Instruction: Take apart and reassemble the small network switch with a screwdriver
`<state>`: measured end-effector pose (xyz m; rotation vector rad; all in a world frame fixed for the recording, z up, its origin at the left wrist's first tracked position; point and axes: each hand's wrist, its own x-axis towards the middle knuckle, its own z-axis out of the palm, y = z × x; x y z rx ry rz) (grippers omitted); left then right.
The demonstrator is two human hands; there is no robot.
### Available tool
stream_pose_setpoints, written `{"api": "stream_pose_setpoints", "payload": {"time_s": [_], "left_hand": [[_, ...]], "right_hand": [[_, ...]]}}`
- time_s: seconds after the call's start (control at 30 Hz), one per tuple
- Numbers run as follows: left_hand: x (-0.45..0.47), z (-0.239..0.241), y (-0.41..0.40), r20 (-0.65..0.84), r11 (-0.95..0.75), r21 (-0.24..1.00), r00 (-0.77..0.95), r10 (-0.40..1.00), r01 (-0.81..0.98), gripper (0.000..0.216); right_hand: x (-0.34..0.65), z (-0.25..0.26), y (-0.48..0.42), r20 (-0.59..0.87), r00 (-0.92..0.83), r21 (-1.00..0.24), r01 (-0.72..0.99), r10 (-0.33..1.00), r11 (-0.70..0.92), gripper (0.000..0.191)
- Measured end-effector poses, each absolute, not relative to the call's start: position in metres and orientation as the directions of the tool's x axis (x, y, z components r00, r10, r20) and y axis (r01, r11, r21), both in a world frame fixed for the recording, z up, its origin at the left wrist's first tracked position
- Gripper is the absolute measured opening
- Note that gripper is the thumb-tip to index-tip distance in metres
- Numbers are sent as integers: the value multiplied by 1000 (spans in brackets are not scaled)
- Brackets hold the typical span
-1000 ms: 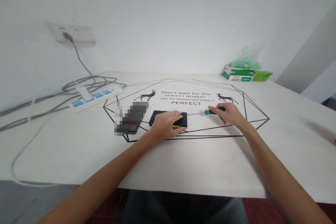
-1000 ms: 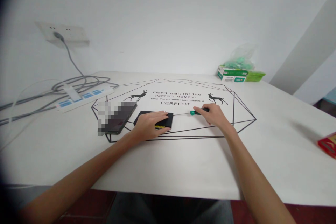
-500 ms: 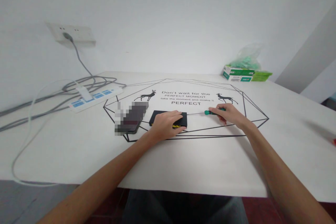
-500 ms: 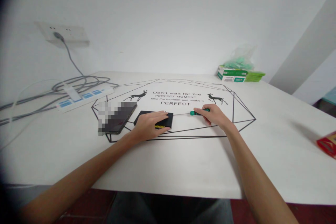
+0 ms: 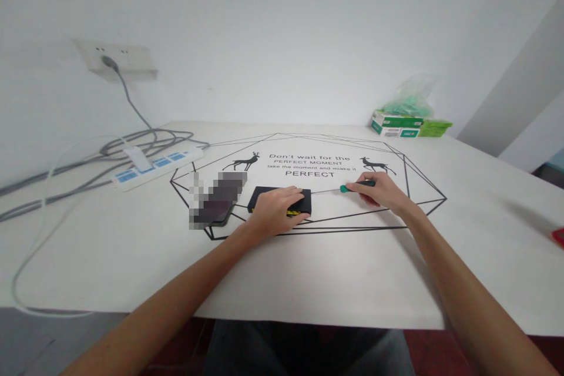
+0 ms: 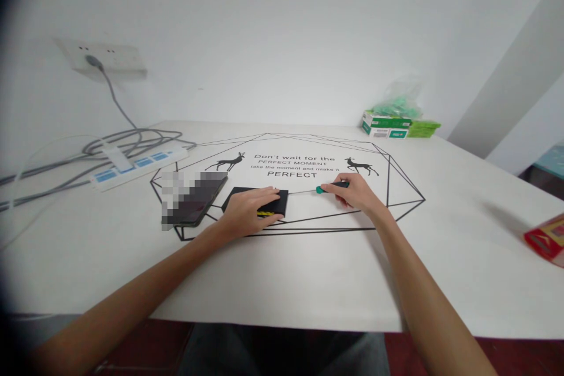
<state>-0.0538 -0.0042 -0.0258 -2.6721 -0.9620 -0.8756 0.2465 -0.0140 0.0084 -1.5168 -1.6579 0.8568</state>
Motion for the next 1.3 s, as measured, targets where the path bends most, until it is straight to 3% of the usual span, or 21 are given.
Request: {"api": "stream_pose_setpoints", "payload": {"time_s": [0.1, 0.17, 0.3, 0.43, 0.73, 0.93, 1.1, 1.3], "left_hand": [[-54, -26, -5, 588, -780, 37, 617, 523, 625, 36], [-54, -27, -5, 591, -777, 43, 611, 526, 628, 36], [-55, -28, -5, 596, -781, 58, 606, 527, 622, 37], [-55, -28, -5, 594, -779, 63, 603, 532, 624, 36], [-55, -27, -6, 603, -782, 63, 601, 525, 620, 35], [-56, -27, -6, 603, -784, 71, 600, 526, 616, 35], [-56, -27, -5, 602, -783, 57, 604, 521, 619, 35], [-55, -29, -5, 611, -785, 60, 599, 518, 617, 36]], "right_hand": [[245, 7, -10, 143, -12, -714, 691, 990, 111, 59], [244, 6, -9, 153, -7, -692, 713, 988, 112, 63], [244, 5, -11, 37, -26, -825, 563, 999, 45, 50], [246, 4, -13, -46, -59, -888, 459, 997, -14, 50], [246, 5, -14, 74, -77, -879, 467, 994, 102, 48], [243, 7, -13, 69, -53, -812, 577, 996, 87, 59], [242, 10, -16, -47, -88, -899, 437, 995, -4, 47], [244, 9, -17, 6, -81, -902, 430, 997, 40, 46]]}}
